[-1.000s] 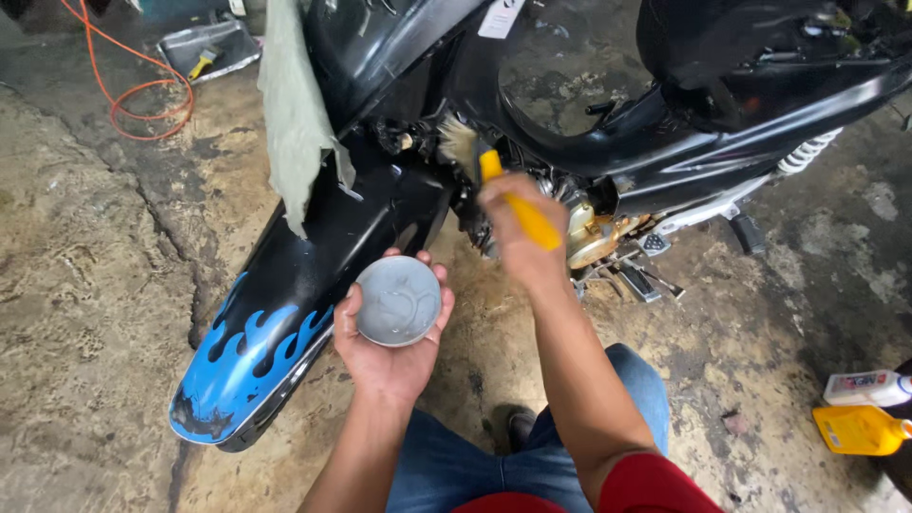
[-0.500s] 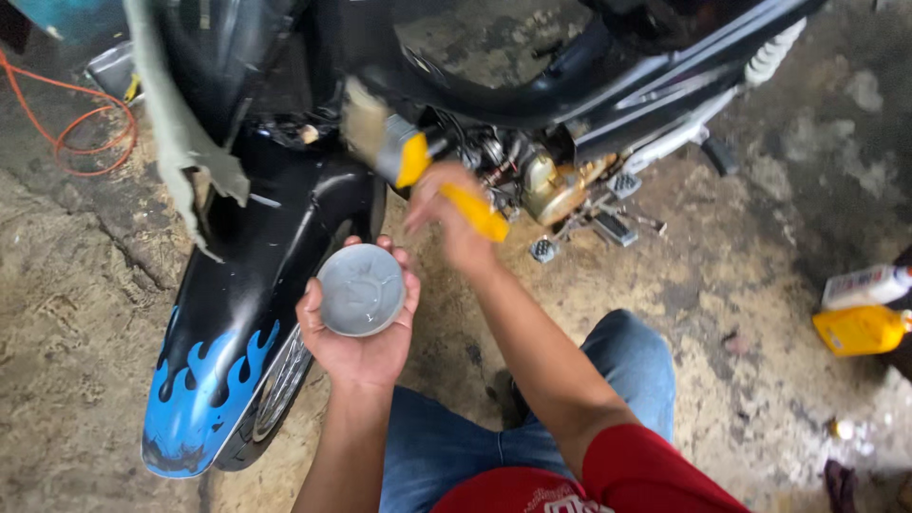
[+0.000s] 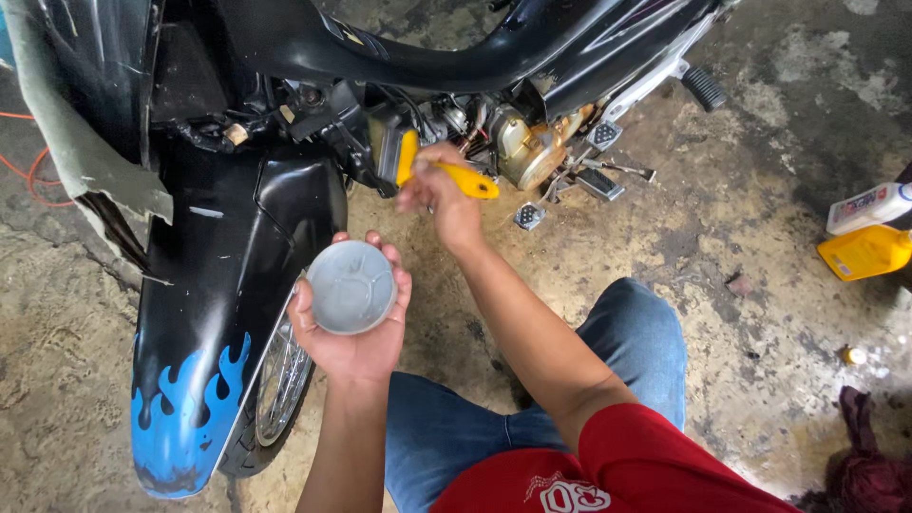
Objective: The person cleans a motorcycle by spraying liquid from a bottle onto a sponge and wiping the front fender, engine, and handlebars. They then use a brush dipped in a small container to scrub the handlebar area and engine components.
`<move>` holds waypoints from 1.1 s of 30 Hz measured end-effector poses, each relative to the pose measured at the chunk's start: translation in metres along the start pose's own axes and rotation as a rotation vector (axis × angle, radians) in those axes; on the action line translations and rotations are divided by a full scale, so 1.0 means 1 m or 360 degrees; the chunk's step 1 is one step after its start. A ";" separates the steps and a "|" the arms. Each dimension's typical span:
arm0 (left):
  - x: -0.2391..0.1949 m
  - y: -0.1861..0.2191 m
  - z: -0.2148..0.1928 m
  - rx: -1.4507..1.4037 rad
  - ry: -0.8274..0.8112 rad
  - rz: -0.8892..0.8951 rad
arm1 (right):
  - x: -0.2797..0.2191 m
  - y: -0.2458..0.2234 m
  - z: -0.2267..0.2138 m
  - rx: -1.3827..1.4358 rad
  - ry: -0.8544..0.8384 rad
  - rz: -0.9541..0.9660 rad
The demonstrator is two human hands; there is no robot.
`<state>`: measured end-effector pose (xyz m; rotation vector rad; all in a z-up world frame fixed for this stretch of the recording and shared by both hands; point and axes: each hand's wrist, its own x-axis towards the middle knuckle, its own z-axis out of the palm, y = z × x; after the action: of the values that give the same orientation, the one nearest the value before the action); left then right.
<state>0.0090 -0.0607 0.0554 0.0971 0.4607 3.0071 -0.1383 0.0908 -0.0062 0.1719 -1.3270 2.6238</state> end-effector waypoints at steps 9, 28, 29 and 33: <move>0.001 -0.003 -0.003 -0.0091 0.0019 -0.0023 | -0.003 -0.024 0.012 -0.0114 0.0026 0.0123; -0.002 0.006 -0.002 -0.0017 0.0006 0.0020 | -0.019 0.022 -0.016 0.0065 0.0481 0.0017; -0.002 0.006 -0.003 -0.0005 0.0026 0.0010 | -0.020 0.022 -0.016 0.0060 0.0456 -0.0080; 0.000 0.002 -0.002 0.0007 0.0005 0.0007 | -0.021 0.018 -0.006 -0.0071 0.0168 0.0058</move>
<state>0.0086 -0.0630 0.0545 0.0943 0.4679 3.0109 -0.1218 0.0826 -0.0283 0.0022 -1.3640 2.5909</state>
